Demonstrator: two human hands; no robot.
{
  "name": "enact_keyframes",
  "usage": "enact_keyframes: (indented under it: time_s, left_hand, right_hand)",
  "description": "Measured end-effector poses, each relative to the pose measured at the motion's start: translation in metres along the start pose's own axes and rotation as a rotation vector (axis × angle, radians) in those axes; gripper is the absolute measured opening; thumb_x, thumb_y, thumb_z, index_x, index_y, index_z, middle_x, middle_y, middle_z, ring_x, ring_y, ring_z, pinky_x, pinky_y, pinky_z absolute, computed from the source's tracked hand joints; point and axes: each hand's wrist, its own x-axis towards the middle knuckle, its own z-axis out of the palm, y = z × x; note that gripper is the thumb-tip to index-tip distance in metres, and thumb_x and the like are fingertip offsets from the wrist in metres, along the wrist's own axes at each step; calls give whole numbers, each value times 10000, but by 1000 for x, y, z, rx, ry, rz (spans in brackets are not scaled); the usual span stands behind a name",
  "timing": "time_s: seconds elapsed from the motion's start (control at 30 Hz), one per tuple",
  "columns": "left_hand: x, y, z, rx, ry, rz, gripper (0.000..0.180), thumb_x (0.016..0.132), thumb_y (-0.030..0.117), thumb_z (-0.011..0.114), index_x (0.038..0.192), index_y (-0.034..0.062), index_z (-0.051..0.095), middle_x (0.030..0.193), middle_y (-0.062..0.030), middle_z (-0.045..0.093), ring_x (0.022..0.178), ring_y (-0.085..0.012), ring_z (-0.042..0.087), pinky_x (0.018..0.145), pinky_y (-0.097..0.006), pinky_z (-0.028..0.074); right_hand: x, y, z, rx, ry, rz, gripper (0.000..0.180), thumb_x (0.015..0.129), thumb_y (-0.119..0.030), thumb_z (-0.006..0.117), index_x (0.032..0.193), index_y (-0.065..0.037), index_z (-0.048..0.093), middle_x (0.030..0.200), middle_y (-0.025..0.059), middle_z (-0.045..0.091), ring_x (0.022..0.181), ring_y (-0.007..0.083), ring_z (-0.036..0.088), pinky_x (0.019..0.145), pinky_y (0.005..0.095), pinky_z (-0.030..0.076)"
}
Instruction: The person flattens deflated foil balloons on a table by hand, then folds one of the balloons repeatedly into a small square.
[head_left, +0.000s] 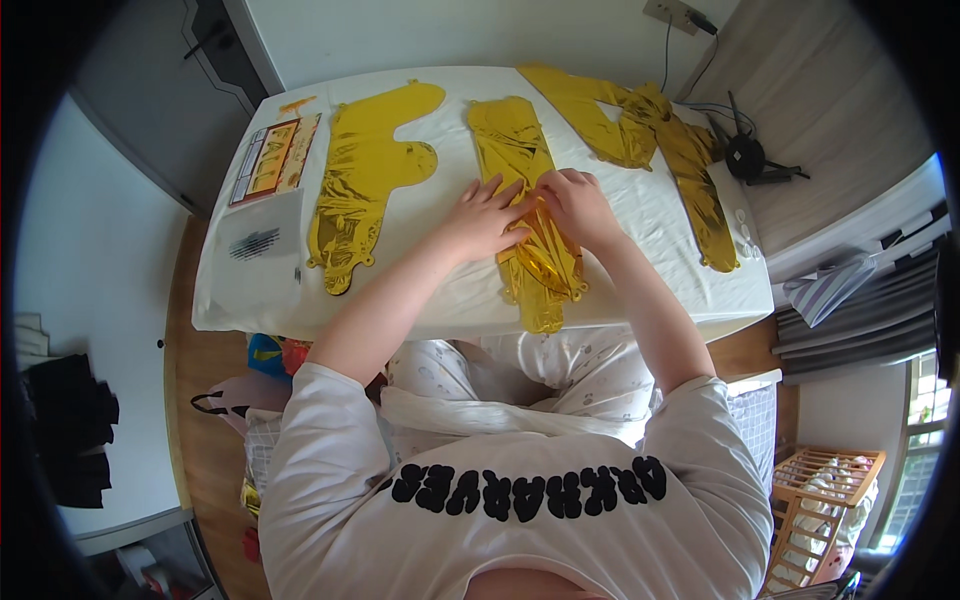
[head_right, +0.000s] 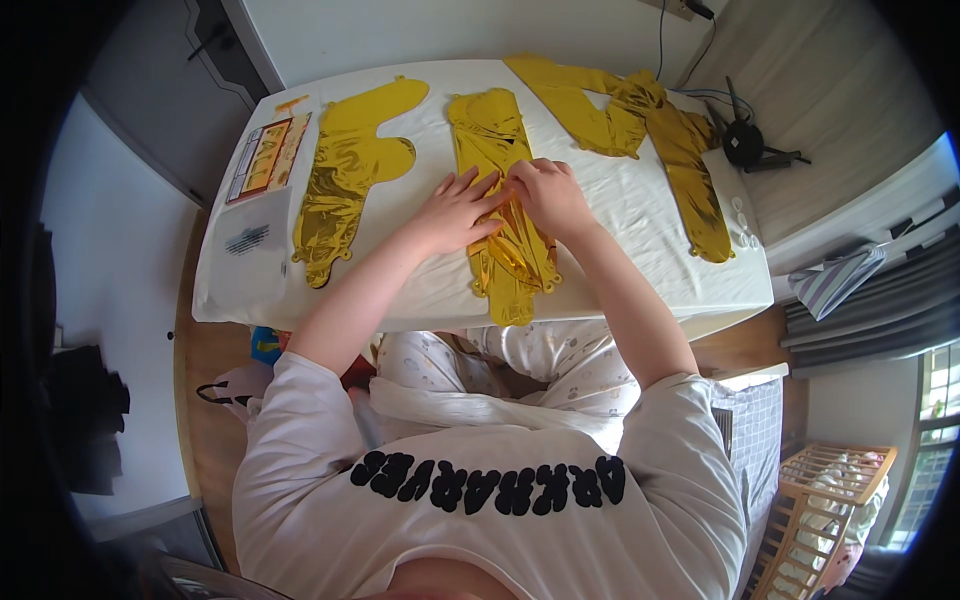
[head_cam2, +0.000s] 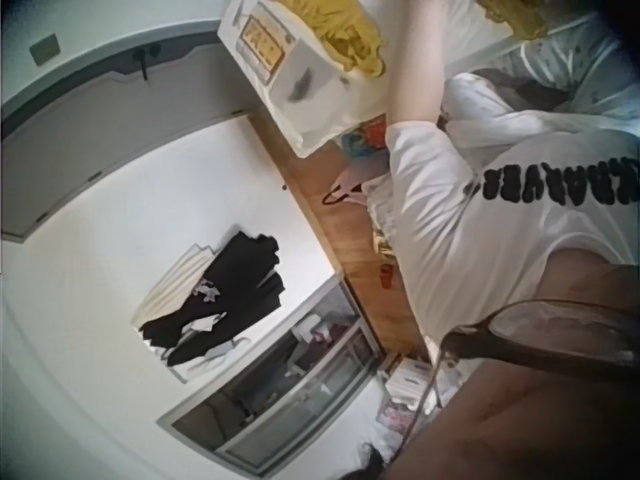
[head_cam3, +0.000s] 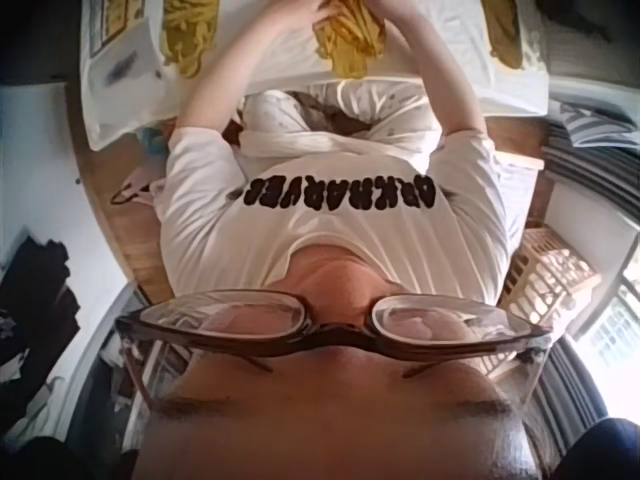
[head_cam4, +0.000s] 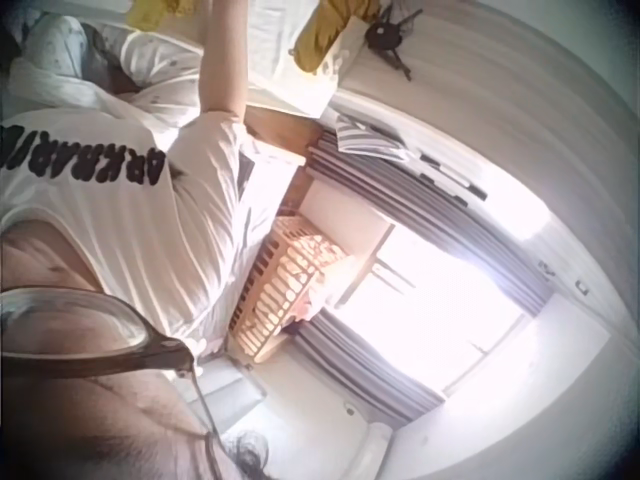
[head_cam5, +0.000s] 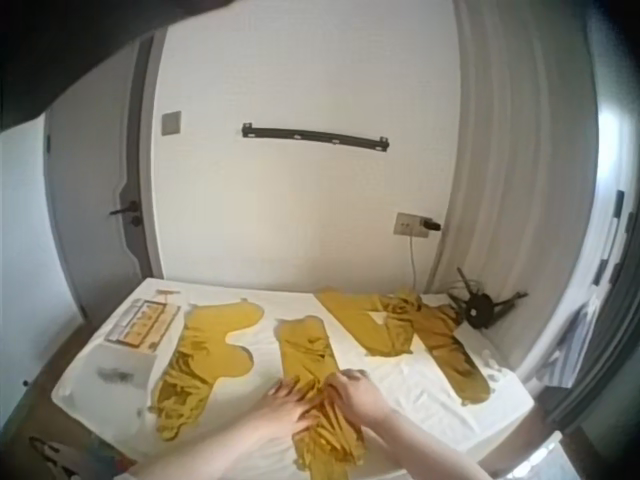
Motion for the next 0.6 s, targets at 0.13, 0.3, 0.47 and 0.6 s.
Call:
enact_keyframes:
  time_s: [0.13, 0.3, 0.47, 0.6]
  left_hand:
    - [1, -1, 0, 8, -13, -5, 640, 1017, 573, 481, 1593, 323, 354, 1659, -100, 334, 1542, -394, 243, 1251, -586, 144]
    - [1, 1, -4, -10, -26, -8, 645, 1017, 581, 476, 1595, 324, 350, 1664, -100, 322, 1546, -393, 231, 1255, -583, 138]
    - [-2, 0, -2, 13, -20, -1, 647, 1018, 590, 467, 1592, 307, 365, 1669, -111, 309, 1546, -396, 232, 1257, -580, 136]
    - [-10, -4, 1, -23, -4, 4, 658, 1025, 604, 444, 1597, 289, 366, 1688, -103, 268, 1566, -385, 182, 1261, -584, 115]
  right_hand:
    - [8, 4, 4, 15, -54, 15, 130, 980, -191, 586, 1036, -98, 658, 973, 81, 725, 1043, 295, 663, 992, 447, 441]
    - [17, 9, 10, -2, -37, 83, 151, 991, -213, 573, 1018, -95, 663, 995, 84, 729, 1048, 301, 665, 1008, 448, 429]
    - [23, 2, -1, 168, 17, 64, 124, 968, -128, 619, 1055, -66, 682, 1008, 126, 724, 1027, 314, 674, 930, 422, 490]
    - [-20, -92, -109, 378, 341, -165, 259, 916, -20, 688, 1172, -2, 653, 1081, 106, 701, 1044, 254, 662, 918, 313, 482]
